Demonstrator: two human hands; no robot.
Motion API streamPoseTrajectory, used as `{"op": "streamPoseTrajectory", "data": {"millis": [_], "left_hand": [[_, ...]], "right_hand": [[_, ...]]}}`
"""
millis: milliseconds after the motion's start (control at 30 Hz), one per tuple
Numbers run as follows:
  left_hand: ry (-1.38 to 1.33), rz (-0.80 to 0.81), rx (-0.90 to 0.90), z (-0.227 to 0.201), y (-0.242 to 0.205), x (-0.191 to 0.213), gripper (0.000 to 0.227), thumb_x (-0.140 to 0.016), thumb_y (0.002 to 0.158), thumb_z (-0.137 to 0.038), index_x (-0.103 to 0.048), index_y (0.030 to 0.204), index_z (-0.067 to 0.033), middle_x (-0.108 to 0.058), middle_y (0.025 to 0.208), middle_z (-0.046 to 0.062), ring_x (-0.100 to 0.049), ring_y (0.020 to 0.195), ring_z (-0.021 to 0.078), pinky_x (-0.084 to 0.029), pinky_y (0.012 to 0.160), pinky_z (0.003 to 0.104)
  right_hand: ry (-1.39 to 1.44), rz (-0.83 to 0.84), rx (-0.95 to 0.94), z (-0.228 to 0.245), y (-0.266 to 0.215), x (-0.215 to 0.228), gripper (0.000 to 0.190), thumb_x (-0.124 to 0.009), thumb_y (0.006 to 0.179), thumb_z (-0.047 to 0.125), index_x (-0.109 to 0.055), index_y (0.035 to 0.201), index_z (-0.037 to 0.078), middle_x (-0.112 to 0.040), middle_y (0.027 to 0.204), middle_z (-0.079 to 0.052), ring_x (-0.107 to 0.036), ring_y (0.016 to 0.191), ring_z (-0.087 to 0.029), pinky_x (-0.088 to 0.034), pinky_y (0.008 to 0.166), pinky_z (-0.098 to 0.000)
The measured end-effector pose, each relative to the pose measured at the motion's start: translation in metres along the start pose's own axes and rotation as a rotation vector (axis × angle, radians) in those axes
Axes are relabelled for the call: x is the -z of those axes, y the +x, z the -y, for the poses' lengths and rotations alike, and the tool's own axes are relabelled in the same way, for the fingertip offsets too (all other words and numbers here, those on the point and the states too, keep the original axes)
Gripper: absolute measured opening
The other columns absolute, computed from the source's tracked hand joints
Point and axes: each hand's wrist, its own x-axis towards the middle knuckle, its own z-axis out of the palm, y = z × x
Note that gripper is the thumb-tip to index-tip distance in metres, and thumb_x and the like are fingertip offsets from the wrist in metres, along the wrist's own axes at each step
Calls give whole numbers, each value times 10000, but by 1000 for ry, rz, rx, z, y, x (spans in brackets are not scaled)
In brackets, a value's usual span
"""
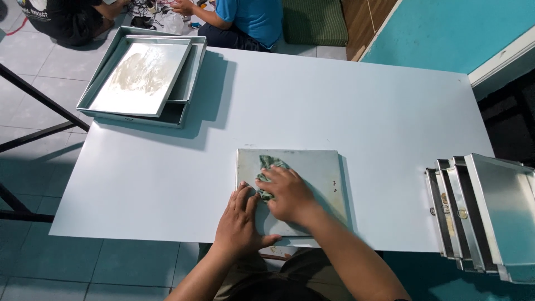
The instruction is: The person wipes a rectangular metal tray with a cloth, then flips it over and wipes the other side. They place the tray aside and repeat the wiping process on a second tray. The person handles the trays one at a time and uses a cloth to clean both sides.
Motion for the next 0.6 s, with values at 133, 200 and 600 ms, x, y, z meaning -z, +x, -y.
{"op": "streamPoseTrajectory", "data": {"millis": [133,200,600], "left_hand": [[-33,22,-4,-1,0,5,1198,-804,649,-820,-443,1424,20,-406,1495,262,-280,1508,457,-264,1226,576],[-39,-14,-11,0,0,4,1191,-822,641,-810,-442,1418,9,-416,1483,252,-306,1497,461,-302,1212,592],[0,7,-50,-1,2,1,1214,-802,671,-817,-415,1442,36,-382,1504,286,-268,1514,469,-250,1235,604]], "right_hand": [[23,65,-124,-5,-23,28,595,-620,858,233,-578,1448,288,-467,1585,-38,-373,1482,-307,-316,1192,-566],[-6,98,-180,-20,-39,36,600,-597,865,231,-561,1459,315,-443,1605,-13,-366,1491,-288,-344,1190,-567],[-40,-117,-386,-45,-48,18,597,-567,856,209,-585,1452,192,-504,1550,-77,-400,1450,-332,-328,1191,-555]]}}
